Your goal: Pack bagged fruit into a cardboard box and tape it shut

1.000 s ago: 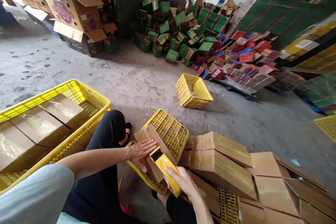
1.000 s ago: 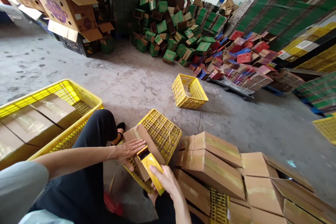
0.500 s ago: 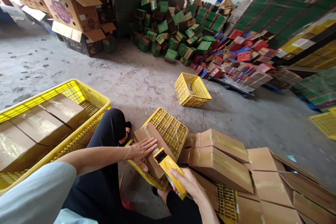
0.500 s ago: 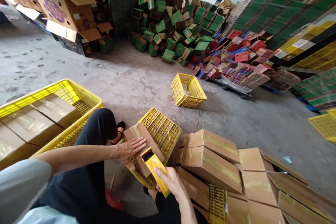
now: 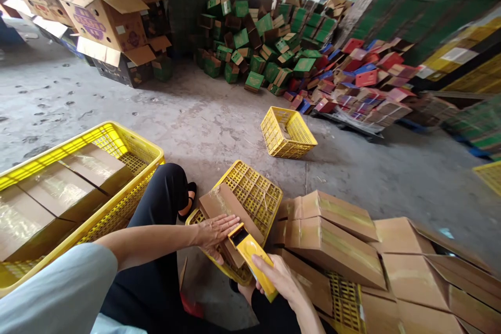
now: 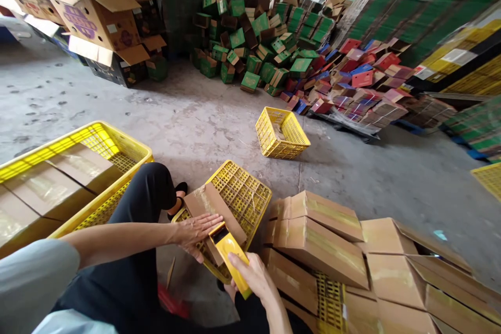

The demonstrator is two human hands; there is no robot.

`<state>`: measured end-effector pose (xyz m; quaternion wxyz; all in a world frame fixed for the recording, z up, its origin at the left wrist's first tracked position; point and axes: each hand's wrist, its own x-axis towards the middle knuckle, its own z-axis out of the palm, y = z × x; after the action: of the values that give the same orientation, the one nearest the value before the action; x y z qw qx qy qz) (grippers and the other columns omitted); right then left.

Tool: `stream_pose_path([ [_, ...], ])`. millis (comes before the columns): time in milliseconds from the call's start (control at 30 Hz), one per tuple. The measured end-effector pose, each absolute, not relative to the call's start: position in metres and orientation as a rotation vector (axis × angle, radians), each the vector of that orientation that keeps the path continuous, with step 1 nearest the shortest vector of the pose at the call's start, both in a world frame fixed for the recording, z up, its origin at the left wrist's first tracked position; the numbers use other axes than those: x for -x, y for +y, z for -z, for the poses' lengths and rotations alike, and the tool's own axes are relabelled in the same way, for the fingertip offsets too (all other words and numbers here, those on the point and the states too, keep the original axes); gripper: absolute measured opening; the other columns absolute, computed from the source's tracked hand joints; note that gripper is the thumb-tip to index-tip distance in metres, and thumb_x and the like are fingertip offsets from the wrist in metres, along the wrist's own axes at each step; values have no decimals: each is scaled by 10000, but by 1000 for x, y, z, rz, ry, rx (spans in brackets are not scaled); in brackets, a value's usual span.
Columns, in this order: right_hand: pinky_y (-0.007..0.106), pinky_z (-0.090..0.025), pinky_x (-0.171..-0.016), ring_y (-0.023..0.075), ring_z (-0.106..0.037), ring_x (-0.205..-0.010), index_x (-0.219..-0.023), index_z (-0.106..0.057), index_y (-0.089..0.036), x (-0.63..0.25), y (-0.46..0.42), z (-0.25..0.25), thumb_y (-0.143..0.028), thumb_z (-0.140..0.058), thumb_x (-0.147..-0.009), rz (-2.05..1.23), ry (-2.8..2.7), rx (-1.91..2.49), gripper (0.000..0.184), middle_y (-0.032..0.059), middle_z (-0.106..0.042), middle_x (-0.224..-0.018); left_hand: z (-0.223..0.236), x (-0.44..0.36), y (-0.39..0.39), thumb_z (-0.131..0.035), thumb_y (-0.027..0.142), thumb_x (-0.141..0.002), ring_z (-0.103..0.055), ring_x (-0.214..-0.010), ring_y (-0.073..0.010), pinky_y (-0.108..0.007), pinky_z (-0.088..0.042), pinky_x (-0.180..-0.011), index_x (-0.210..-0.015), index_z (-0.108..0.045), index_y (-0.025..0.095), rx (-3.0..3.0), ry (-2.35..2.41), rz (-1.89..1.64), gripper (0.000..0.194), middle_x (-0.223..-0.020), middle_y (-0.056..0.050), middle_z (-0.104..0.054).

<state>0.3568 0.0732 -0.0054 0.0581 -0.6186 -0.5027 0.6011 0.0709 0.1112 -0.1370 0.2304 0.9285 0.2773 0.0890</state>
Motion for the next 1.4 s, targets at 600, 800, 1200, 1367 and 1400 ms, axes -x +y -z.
stream_pose_path([
  [600,248,-518,-515,172,-670,-505,-886,-656,-177,-370,59,-18,-788,-709,-797,-1869,-1461,1882,620,16,-699,-556,132,-83,100,-561,847,-888,-105,-1650,-418,-536,-178,-1344,-1711,-22,30,-2552,714,-279,1278,-1763,-278,-50],
  [800,249,-513,-509,167,-653,-490,-887,-663,-173,-369,57,-17,-790,-692,-813,-1873,-1496,1864,622,19,-696,-545,127,-93,95,-557,796,-924,-92,-1657,-382,-508,-164,-1356,-1712,-14,35,-2538,636,-232,1222,-1768,-256,-48],
  [1200,261,-531,-547,198,-705,-550,-903,-668,-195,-389,45,-22,-806,-682,-801,-1842,-1460,1977,619,31,-735,-594,109,-90,97,-547,756,-958,-126,-1656,-368,-489,-167,-1357,-1712,-105,39,-2509,609,-238,1131,-1771,-235,-98],
  [1367,244,-515,-523,182,-688,-523,-894,-660,-185,-392,37,-26,-808,-698,-788,-1831,-1483,1952,633,32,-723,-578,123,-93,97,-575,805,-907,-144,-1647,-406,-519,-180,-1348,-1702,-145,17,-2526,618,-213,1199,-1764,-262,-99],
  [1400,242,-516,-525,175,-682,-520,-890,-661,-183,-391,36,-26,-804,-703,-786,-1832,-1475,1951,632,29,-720,-575,123,-94,97,-578,808,-902,-138,-1646,-412,-525,-178,-1347,-1702,-141,14,-2530,617,-211,1208,-1764,-265,-91],
])
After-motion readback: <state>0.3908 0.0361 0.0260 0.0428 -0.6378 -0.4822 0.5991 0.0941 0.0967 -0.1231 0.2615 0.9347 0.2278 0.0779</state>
